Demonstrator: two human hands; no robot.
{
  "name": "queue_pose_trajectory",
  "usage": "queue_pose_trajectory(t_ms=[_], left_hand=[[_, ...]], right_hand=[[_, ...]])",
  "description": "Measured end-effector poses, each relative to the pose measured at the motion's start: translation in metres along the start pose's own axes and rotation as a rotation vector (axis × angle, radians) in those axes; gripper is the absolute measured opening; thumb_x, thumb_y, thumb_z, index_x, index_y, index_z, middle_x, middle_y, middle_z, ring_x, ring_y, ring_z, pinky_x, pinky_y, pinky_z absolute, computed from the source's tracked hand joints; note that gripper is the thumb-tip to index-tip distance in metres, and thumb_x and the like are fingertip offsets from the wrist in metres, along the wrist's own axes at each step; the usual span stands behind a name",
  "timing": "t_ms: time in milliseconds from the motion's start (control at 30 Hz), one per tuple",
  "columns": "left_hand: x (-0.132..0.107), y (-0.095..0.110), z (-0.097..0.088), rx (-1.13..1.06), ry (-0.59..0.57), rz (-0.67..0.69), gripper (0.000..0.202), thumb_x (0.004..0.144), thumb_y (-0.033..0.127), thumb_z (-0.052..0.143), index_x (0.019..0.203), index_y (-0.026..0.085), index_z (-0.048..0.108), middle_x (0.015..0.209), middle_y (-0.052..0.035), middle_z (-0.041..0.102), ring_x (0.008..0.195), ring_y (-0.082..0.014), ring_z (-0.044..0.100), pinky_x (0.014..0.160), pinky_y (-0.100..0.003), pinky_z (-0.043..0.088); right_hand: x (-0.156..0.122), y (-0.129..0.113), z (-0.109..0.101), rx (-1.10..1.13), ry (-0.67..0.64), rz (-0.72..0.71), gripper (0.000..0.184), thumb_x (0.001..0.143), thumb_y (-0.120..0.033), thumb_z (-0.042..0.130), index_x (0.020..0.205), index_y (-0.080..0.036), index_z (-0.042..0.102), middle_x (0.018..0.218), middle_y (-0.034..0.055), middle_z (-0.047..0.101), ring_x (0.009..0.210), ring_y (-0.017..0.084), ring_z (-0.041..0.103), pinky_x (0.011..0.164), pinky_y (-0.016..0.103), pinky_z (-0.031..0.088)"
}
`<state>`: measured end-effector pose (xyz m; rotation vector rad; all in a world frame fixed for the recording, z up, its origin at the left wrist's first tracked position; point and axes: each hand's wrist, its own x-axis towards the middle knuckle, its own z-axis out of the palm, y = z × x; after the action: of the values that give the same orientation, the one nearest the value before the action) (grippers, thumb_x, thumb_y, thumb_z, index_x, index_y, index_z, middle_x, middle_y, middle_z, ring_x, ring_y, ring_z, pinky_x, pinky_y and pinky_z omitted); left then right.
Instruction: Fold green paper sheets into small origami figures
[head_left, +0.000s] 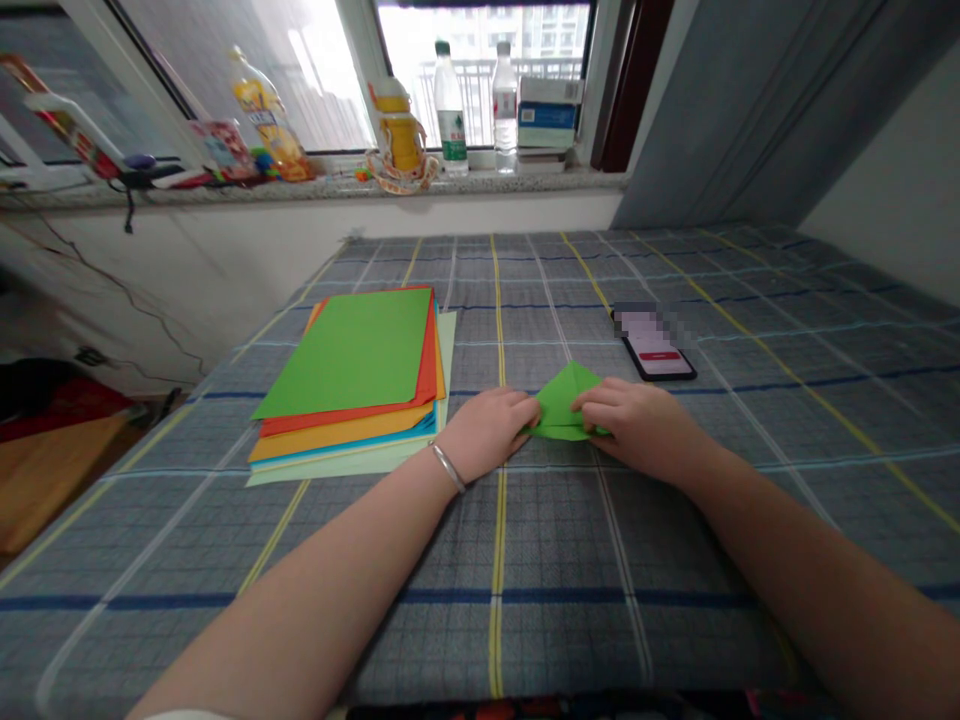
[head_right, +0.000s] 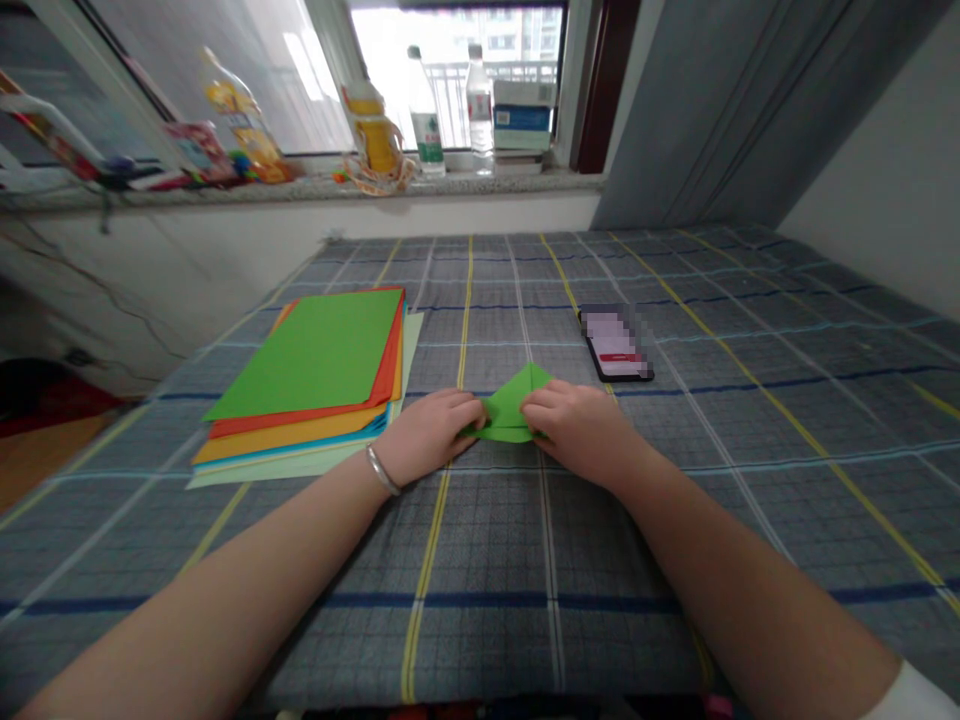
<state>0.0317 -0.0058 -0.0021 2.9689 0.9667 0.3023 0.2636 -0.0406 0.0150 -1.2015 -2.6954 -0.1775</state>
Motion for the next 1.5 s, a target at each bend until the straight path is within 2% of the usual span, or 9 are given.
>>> queue_pose_trajectory(t_ms=[133, 267, 400, 567, 733, 900, 1067, 1200, 1500], left_hand=[[-0.002, -0.004, -0.004, -0.012, -0.074, 0.062, 0.011, 0.086, 0.016, 0.052, 0.093, 0.016, 0.062, 0.092, -0.0065, 0.063, 0.089, -0.0196, 0.059, 0.084, -0.031, 0.047], [-0.008, -0.009, -0.011, -0.085, -0.139, 0.053, 0.019, 0.08, 0.01, 0.056, 0.095, 0.017, 0.065, 0.1, -0.0069, 0.065, 0.097, -0.0199, 0.06, 0.092, -0.032, 0.046], [-0.011, -0.015, -0.015, -0.112, -0.141, 0.006, 0.016, 0.077, 0.011, 0.059, 0.091, 0.016, 0.065, 0.098, -0.0068, 0.066, 0.096, -0.0204, 0.06, 0.092, -0.033, 0.046], [-0.012, -0.019, -0.019, -0.123, -0.168, -0.017, 0.015, 0.078, 0.013, 0.06, 0.091, 0.017, 0.065, 0.094, -0.0054, 0.067, 0.092, -0.0197, 0.061, 0.088, -0.032, 0.047], [-0.011, -0.013, -0.017, -0.046, -0.123, -0.019, 0.024, 0.083, 0.03, 0.063, 0.104, 0.018, 0.064, 0.098, -0.0072, 0.065, 0.093, -0.022, 0.06, 0.087, -0.035, 0.047], [-0.004, -0.003, -0.005, 0.082, -0.073, -0.133, 0.021, 0.088, 0.033, 0.056, 0.083, 0.015, 0.066, 0.084, -0.0079, 0.062, 0.084, -0.0217, 0.06, 0.076, -0.032, 0.048], [0.0, -0.003, -0.001, 0.022, -0.066, -0.245, 0.021, 0.089, 0.031, 0.055, 0.083, 0.014, 0.066, 0.082, -0.0071, 0.062, 0.083, -0.0211, 0.061, 0.075, -0.03, 0.048], [0.002, -0.004, -0.002, -0.045, -0.092, -0.303, 0.021, 0.088, 0.031, 0.055, 0.085, 0.014, 0.067, 0.083, -0.0072, 0.063, 0.08, -0.0206, 0.061, 0.075, -0.03, 0.048], [0.002, -0.008, 0.004, -0.098, -0.065, -0.303, 0.021, 0.086, 0.034, 0.057, 0.089, 0.015, 0.066, 0.087, -0.0081, 0.064, 0.083, -0.0224, 0.062, 0.077, -0.032, 0.049]], right_hand=[[-0.002, 0.0, -0.001, -0.027, -0.053, -0.009, 0.005, 0.08, -0.016, 0.06, 0.081, -0.02, 0.061, 0.097, 0.0051, 0.07, 0.088, 0.021, 0.06, 0.068, 0.03, 0.039], [-0.001, -0.003, 0.0, -0.044, -0.094, -0.013, 0.007, 0.08, -0.018, 0.059, 0.084, -0.02, 0.064, 0.091, 0.0059, 0.07, 0.085, 0.021, 0.06, 0.07, 0.031, 0.039], [0.003, -0.012, 0.005, -0.073, -0.062, -0.044, 0.014, 0.087, -0.02, 0.055, 0.093, -0.021, 0.067, 0.093, 0.0065, 0.069, 0.089, 0.021, 0.059, 0.077, 0.033, 0.038], [0.006, -0.022, 0.014, -0.122, -0.049, -0.049, 0.016, 0.09, -0.021, 0.051, 0.094, -0.021, 0.067, 0.091, 0.0065, 0.069, 0.085, 0.02, 0.058, 0.074, 0.033, 0.036], [0.012, -0.027, 0.016, -0.179, -0.009, -0.024, 0.017, 0.088, -0.019, 0.051, 0.077, -0.02, 0.063, 0.077, 0.0049, 0.067, 0.076, 0.021, 0.056, 0.074, 0.035, 0.035], [0.019, -0.025, 0.018, -0.134, 0.062, 0.077, 0.025, 0.09, -0.02, 0.046, 0.07, -0.019, 0.062, 0.07, 0.0042, 0.067, 0.07, 0.019, 0.056, 0.078, 0.034, 0.034], [0.023, -0.021, 0.024, -0.059, 0.094, 0.173, 0.023, 0.09, -0.025, 0.048, 0.075, -0.018, 0.064, 0.076, 0.0044, 0.069, 0.074, 0.019, 0.058, 0.081, 0.035, 0.033], [0.023, -0.019, 0.028, -0.055, 0.091, 0.207, 0.018, 0.088, -0.027, 0.052, 0.079, -0.018, 0.065, 0.08, 0.0053, 0.068, 0.077, 0.02, 0.057, 0.078, 0.035, 0.033], [0.027, -0.012, 0.045, 0.04, 0.144, 0.252, 0.018, 0.083, -0.038, 0.063, 0.081, -0.019, 0.061, 0.081, 0.0038, 0.066, 0.078, 0.021, 0.055, 0.072, 0.033, 0.031]])
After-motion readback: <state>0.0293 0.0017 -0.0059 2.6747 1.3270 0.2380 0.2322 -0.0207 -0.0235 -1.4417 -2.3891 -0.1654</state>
